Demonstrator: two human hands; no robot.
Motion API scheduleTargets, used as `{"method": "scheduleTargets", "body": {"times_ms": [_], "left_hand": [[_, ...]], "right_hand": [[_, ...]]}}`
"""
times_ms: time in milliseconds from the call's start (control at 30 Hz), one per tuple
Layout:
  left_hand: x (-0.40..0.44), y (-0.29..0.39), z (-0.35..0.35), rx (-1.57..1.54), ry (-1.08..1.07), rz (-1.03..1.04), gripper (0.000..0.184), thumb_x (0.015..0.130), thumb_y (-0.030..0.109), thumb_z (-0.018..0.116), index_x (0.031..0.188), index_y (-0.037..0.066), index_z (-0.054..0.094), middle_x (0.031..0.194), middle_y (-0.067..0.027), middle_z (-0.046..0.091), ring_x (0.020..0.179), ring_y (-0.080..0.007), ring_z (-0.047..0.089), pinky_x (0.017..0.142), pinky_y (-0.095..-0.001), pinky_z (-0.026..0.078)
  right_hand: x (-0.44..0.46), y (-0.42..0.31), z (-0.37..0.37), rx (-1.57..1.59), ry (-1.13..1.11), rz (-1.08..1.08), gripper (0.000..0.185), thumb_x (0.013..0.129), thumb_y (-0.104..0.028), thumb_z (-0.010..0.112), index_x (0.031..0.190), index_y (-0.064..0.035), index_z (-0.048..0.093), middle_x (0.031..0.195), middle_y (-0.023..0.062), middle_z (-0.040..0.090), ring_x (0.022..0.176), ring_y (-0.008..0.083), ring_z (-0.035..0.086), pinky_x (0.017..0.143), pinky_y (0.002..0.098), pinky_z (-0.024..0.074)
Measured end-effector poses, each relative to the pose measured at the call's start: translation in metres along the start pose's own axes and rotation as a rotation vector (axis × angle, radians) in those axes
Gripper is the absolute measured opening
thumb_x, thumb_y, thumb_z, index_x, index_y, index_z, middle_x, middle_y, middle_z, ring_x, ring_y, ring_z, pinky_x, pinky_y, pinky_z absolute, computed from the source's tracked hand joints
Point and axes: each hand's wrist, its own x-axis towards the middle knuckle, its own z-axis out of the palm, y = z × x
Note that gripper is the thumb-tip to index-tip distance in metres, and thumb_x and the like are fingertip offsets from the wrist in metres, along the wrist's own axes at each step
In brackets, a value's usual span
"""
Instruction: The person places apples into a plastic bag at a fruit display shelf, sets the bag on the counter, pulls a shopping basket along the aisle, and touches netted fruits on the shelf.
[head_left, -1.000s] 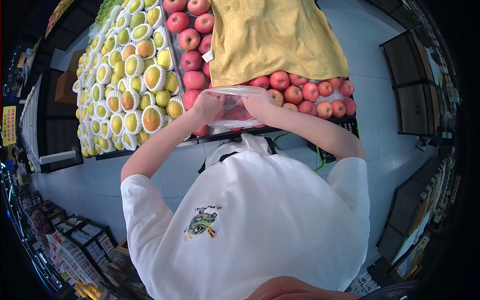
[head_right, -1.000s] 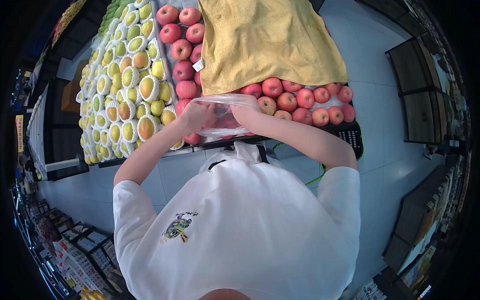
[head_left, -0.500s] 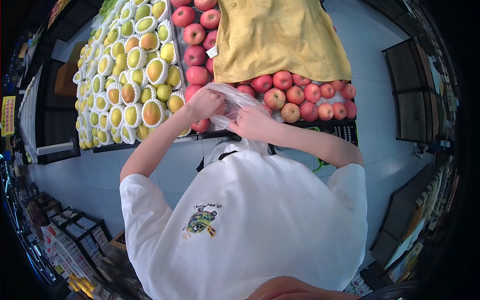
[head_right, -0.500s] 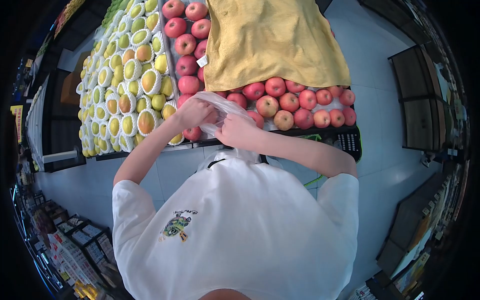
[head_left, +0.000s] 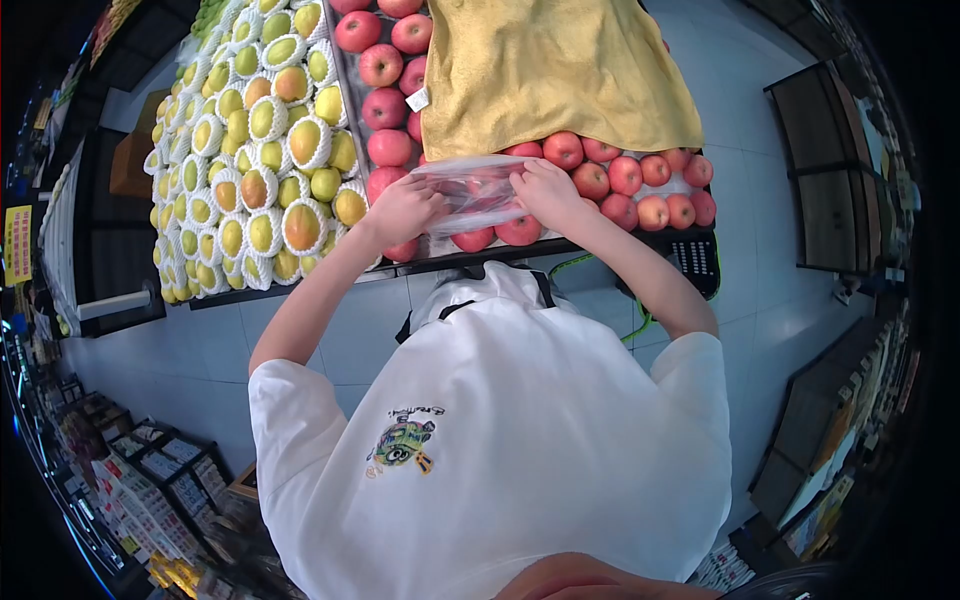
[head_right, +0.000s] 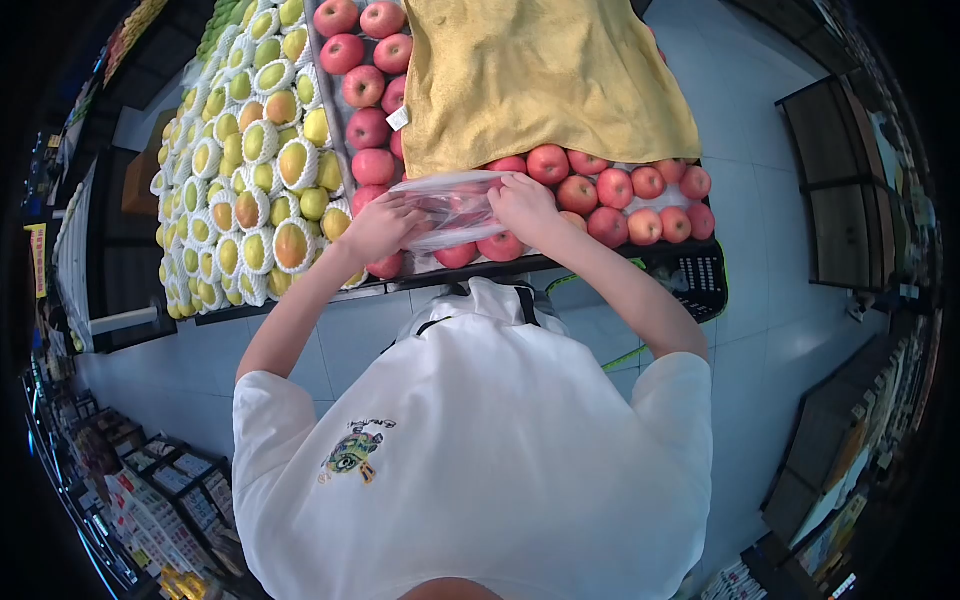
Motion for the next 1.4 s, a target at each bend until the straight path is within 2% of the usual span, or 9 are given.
{"method": "scheduleTargets", "body": {"times_ms": [233, 333, 467, 667, 733, 833, 1133, 1267, 1400], "left_hand": [[0.038, 0.036, -0.004, 0.196, -0.396, -0.424, 0.048, 0.088, 0.026, 0.066, 0.125, -0.002, 0.054, 0.091, -0.0109, 0.075, 0.092, -0.0264, 0.074, 0.086, -0.0377, 0.054], [0.053, 0.042, -0.005, 0.195, -0.404, -0.546, 0.047, 0.092, 0.022, 0.062, 0.131, -0.003, 0.053, 0.089, -0.0060, 0.076, 0.084, -0.0243, 0.074, 0.093, -0.0364, 0.047], [0.046, 0.042, 0.014, 0.479, -0.340, -0.416, 0.055, 0.092, 0.026, 0.062, 0.139, -0.002, 0.052, 0.089, -0.0030, 0.076, 0.079, -0.0238, 0.074, 0.097, -0.0388, 0.045], [0.054, 0.048, 0.006, 0.353, -0.558, -0.544, 0.055, 0.088, 0.029, 0.070, 0.132, 0.001, 0.055, 0.095, -0.0055, 0.074, 0.094, -0.0244, 0.072, 0.096, -0.0400, 0.046], [0.044, 0.041, 0.010, 0.303, 0.075, -0.256, 0.045, 0.090, 0.027, 0.068, 0.128, 0.005, 0.058, 0.108, -0.0082, 0.070, 0.102, -0.0244, 0.070, 0.094, -0.0411, 0.048], [0.044, 0.028, 0.011, 0.159, 0.045, -0.070, 0.040, 0.091, 0.025, 0.067, 0.125, 0.007, 0.056, 0.109, -0.0090, 0.065, 0.109, -0.0247, 0.066, 0.087, -0.0419, 0.052], [0.039, 0.021, 0.016, -0.086, 0.114, -0.422, 0.044, 0.081, 0.019, 0.076, 0.121, 0.006, 0.062, 0.116, -0.0126, 0.067, 0.109, -0.0333, 0.064, 0.096, -0.0437, 0.052], [0.034, 0.021, -0.024, -0.221, 0.223, -0.185, 0.045, 0.075, 0.018, 0.081, 0.116, 0.007, 0.065, 0.112, -0.0164, 0.065, 0.104, -0.0333, 0.064, 0.094, -0.0415, 0.052], [0.013, 0.027, -0.048, -0.183, 0.492, -0.575, 0.039, 0.077, 0.016, 0.082, 0.112, 0.009, 0.067, 0.114, -0.0160, 0.060, 0.108, -0.0341, 0.057, 0.097, -0.0441, 0.048]], "right_hand": [[0.006, -0.018, -0.029, -0.017, -0.330, -0.001, 0.098, 0.069, -0.044, 0.087, 0.148, 0.0001, 0.048, 0.129, 0.0140, 0.063, 0.127, 0.0260, 0.056, 0.112, 0.0369, 0.0405], [0.006, -0.021, -0.034, -0.094, -0.293, -0.030, 0.103, 0.061, -0.040, 0.090, 0.144, 0.0038, 0.049, 0.140, 0.0127, 0.057, 0.133, 0.0252, 0.052, 0.113, 0.0361, 0.0411], [0.011, -0.015, -0.031, -0.105, -0.311, 0.024, 0.102, 0.062, -0.041, 0.089, 0.145, 0.0032, 0.050, 0.138, 0.0130, 0.058, 0.134, 0.0244, 0.052, 0.116, 0.0348, 0.0374], [0.015, -0.002, -0.030, -0.213, -0.494, -0.075, 0.033, 0.084, -0.022, 0.067, 0.113, -0.0067, 0.070, 0.117, 0.0084, 0.069, 0.112, 0.0239, 0.062, 0.105, 0.0383, 0.0423], [0.013, -0.003, -0.023, -0.030, -0.050, -0.083, 0.019, 0.084, -0.016, 0.064, 0.101, -0.0068, 0.068, 0.108, 0.0072, 0.069, 0.107, 0.0237, 0.063, 0.098, 0.0389, 0.0472], [0.014, -0.003, -0.022, 0.109, -0.012, -0.164, 0.011, 0.086, -0.012, 0.062, 0.095, -0.0075, 0.064, 0.104, 0.0077, 0.068, 0.107, 0.0246, 0.064, 0.094, 0.0378, 0.0505], [0.009, 0.009, -0.007, 0.183, -0.012, -0.128, 0.032, 0.087, -0.010, 0.063, 0.119, -0.0039, 0.062, 0.115, 0.0100, 0.066, 0.116, 0.0268, 0.063, 0.097, 0.0387, 0.0528], [0.013, 0.007, -0.049, 0.351, 0.154, -0.216, 0.032, 0.084, -0.009, 0.068, 0.116, -0.0047, 0.064, 0.111, 0.0097, 0.064, 0.110, 0.0279, 0.063, 0.093, 0.0392, 0.0532], [-0.006, 0.003, -0.071, 0.471, 0.325, 0.226, 0.027, 0.084, -0.012, 0.074, 0.111, -0.0092, 0.068, 0.113, 0.0106, 0.058, 0.106, 0.0313, 0.060, 0.092, 0.0411, 0.0510]]}}
